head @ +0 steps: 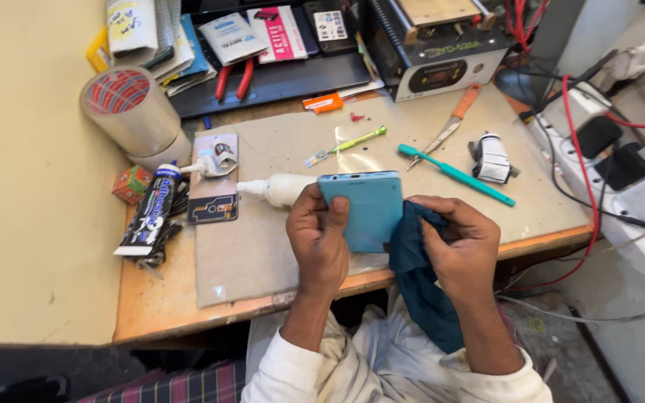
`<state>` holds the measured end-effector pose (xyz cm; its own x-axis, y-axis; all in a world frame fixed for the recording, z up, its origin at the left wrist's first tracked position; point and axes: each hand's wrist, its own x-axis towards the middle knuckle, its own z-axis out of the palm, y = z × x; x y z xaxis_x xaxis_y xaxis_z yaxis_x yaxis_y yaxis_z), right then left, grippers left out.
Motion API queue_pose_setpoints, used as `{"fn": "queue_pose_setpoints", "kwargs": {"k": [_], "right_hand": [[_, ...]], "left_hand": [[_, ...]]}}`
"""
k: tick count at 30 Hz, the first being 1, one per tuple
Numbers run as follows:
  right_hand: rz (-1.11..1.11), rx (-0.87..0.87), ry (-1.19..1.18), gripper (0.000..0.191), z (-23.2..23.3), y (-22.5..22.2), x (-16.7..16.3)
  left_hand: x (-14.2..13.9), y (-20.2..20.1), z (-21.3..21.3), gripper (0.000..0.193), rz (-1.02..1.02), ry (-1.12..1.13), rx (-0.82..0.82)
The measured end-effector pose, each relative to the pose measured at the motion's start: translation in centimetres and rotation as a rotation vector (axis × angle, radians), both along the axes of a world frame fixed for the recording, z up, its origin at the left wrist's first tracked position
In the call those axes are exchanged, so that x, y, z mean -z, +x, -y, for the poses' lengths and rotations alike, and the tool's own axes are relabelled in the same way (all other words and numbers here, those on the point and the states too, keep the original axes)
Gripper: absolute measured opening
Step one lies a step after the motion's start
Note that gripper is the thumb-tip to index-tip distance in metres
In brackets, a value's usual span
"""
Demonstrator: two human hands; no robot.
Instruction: The person reassembles a disassembled smartphone by placing the back cover onto the chassis, applying adhesive around the edges, and wiping the exterior with a cloth. The person uses a screwdriver to adjust internal components and applies glue from a tube before closing the device.
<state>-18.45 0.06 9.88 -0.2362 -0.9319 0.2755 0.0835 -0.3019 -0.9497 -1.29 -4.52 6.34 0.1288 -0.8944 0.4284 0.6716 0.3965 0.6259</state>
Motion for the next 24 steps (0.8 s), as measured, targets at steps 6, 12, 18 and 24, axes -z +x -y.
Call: {"fn": "queue_pose_setpoints", "kwargs": {"k": [6,12,18,24], "right_hand": [[-0.326,-0.135,-0.162,0.028,0.0,0.8,0.9],[-0.233,-0.242,-0.177,0.026,1.3,0.1,1.2],[-0.081,-0.043,-0.057,0.024,1.8,-1.2,0.7],[-0.07,-0.198,-0.015,0.023,1.3,-1.3,0.6]], "left_hand": [[-2.6,3.9,-1.4,0.034,0.179,-0.058,-0.002],[-12.0,7.1,0.0,0.032,1.151,-0.227,-0.089],[-14.4,3.9,0.4,0.025,1.284,-0.262,0.043],[-13.3,3.8,0.5,0.023,1.257,-0.376,0.032]]}}
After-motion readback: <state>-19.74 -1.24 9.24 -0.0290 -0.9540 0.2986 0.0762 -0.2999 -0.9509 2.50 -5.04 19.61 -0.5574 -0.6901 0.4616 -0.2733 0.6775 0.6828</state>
